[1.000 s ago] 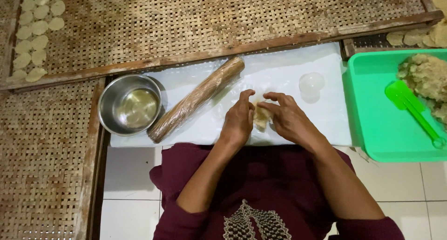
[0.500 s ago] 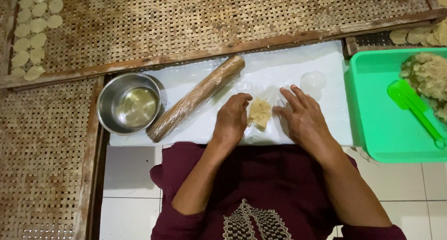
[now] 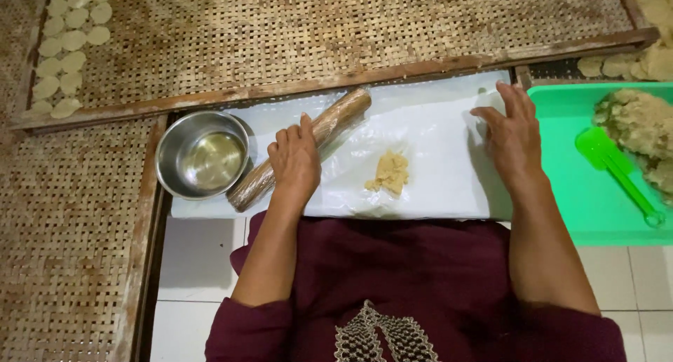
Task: Flattening dough with a rolling pin and cutting out small circular pieces to place on a drying rack.
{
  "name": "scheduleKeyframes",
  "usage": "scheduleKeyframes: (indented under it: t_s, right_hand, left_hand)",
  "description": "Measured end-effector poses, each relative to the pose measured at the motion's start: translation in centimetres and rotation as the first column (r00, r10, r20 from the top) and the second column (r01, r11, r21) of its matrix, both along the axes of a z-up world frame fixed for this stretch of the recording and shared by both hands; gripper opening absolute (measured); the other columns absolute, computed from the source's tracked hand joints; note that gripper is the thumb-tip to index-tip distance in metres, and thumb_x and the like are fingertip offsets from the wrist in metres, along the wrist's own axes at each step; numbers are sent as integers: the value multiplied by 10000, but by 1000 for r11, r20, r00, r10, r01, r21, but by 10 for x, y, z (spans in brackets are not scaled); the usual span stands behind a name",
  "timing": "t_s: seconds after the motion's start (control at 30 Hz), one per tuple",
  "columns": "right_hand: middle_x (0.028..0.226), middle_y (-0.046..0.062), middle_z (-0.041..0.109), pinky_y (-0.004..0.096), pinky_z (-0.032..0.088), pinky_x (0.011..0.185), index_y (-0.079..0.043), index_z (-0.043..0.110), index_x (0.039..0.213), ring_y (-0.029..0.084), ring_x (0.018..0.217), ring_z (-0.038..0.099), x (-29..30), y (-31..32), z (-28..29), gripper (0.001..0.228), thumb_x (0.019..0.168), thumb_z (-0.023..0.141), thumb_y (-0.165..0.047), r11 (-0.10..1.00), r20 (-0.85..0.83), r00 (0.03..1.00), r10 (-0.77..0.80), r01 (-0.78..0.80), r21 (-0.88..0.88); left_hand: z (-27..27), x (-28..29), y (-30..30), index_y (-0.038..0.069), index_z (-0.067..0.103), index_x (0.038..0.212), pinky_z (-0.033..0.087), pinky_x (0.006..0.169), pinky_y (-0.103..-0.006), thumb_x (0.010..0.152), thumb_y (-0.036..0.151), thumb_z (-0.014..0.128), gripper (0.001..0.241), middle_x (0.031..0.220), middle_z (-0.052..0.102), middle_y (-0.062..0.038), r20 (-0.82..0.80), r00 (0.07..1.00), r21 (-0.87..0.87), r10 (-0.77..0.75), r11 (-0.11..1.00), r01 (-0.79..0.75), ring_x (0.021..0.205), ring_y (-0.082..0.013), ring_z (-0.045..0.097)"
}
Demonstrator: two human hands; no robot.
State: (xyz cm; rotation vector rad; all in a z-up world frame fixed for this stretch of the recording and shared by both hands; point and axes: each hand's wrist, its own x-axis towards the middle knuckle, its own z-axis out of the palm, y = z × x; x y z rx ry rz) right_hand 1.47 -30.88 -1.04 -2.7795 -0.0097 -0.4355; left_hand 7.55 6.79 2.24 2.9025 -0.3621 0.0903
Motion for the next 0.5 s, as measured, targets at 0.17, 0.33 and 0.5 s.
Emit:
scheduleKeyframes:
  t_s: [0.17,0.33,0.5]
  right_hand:
    - [1587,139,493,497,378,1259,-178,689,1339,396,1512,415,4,51,47,500,882,746,17,980,80,987,140,-150,129]
    - [1504,178,507,643,321,1128,-274,624,1391,408,1408,374,7,108,105,823,606,868,-279,881,51,899,435,-413,-230]
    - [1271,66,675,566,448,1074,-300,575,1424,299,1287,579,0,92,97,709,768,804,-439,881,-314,881,355,-428,-202]
  left_hand:
    - [6,-3,-3,11,487,1460,418,916,-545,857,-64,627,623,1230,613,-218,-76,997,19,20,1000,-18,1126,-386,559]
    - [45,-25,-30,80,582,1345,529,829,-486,672,53,812,711,1125,615,-194,-166,939,-158,-301,948,276,1013,-361,627]
    - [65,-24,-44,96,605,1332,534,800,-500,755,252,812,633,1069,643,-135,-22,868,-303,-496,831,467,967,-352,665]
